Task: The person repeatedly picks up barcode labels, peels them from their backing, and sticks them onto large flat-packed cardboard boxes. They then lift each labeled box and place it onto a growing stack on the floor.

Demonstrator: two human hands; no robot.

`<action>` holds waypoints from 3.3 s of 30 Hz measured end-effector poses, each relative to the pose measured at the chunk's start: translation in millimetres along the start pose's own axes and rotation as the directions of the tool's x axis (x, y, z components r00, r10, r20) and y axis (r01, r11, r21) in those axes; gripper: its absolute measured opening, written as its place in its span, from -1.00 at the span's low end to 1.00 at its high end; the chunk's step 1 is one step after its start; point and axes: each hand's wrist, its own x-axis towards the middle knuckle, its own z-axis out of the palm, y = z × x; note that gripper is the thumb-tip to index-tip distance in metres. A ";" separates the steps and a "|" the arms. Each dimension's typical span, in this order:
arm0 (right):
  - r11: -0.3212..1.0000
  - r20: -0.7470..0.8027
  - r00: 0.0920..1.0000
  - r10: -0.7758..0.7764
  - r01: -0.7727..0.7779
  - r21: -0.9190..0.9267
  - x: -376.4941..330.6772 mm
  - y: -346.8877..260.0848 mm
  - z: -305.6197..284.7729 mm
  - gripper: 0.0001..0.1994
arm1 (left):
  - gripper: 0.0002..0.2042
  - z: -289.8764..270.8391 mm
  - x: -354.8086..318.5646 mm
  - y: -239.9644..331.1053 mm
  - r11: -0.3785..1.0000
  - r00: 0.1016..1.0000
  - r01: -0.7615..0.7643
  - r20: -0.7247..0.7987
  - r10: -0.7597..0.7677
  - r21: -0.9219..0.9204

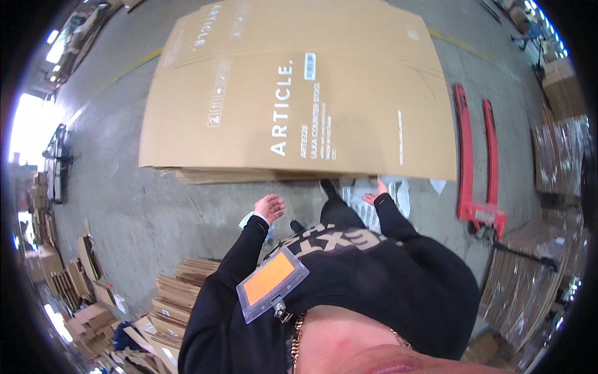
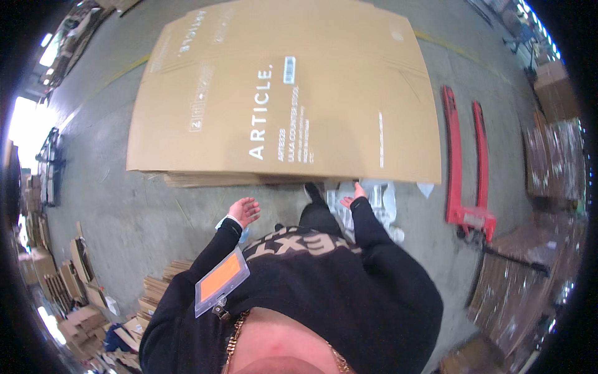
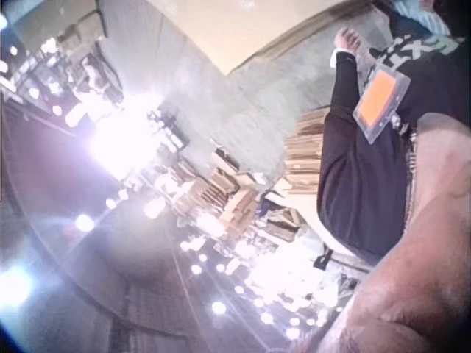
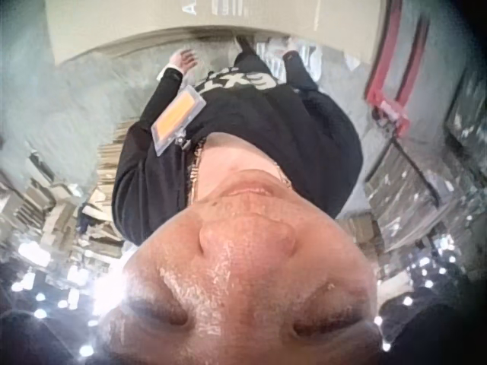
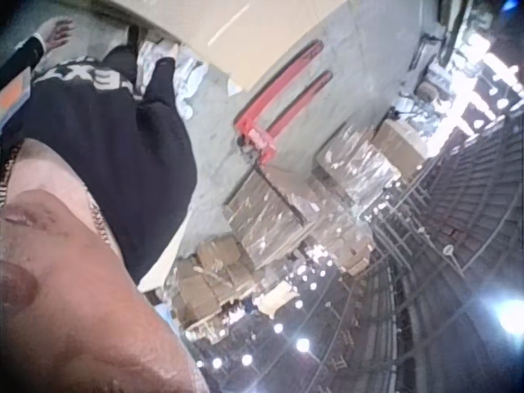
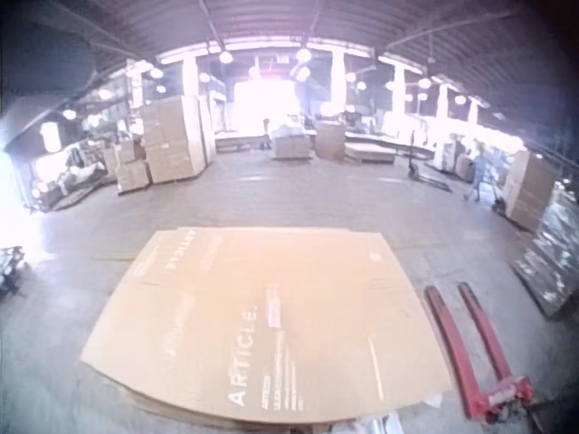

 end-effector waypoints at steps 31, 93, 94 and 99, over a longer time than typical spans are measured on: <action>0.951 0.699 0.655 -0.286 0.104 0.291 31.7 -40.9 -51.7 -0.44 | -0.47 -43.6 -10.5 123.1 0.342 0.476 -0.829 -0.240 0.846 -0.442; -0.755 0.957 0.274 -0.095 0.606 -0.248 105.7 133.9 254.8 -0.76 | -0.87 -265.8 -91.8 -220.7 0.744 0.766 -0.624 -0.372 0.523 -0.238; -0.509 0.846 0.430 -0.315 0.676 -0.533 125.8 76.5 223.9 -0.78 | -0.85 -256.1 -80.6 -190.5 0.816 0.791 -0.564 -0.366 0.491 -0.124; 0.113 0.310 0.568 -0.762 0.587 -0.801 176.6 -119.9 36.5 -0.77 | -0.75 -152.7 2.9 -20.1 0.841 0.818 -0.484 -0.215 0.534 0.243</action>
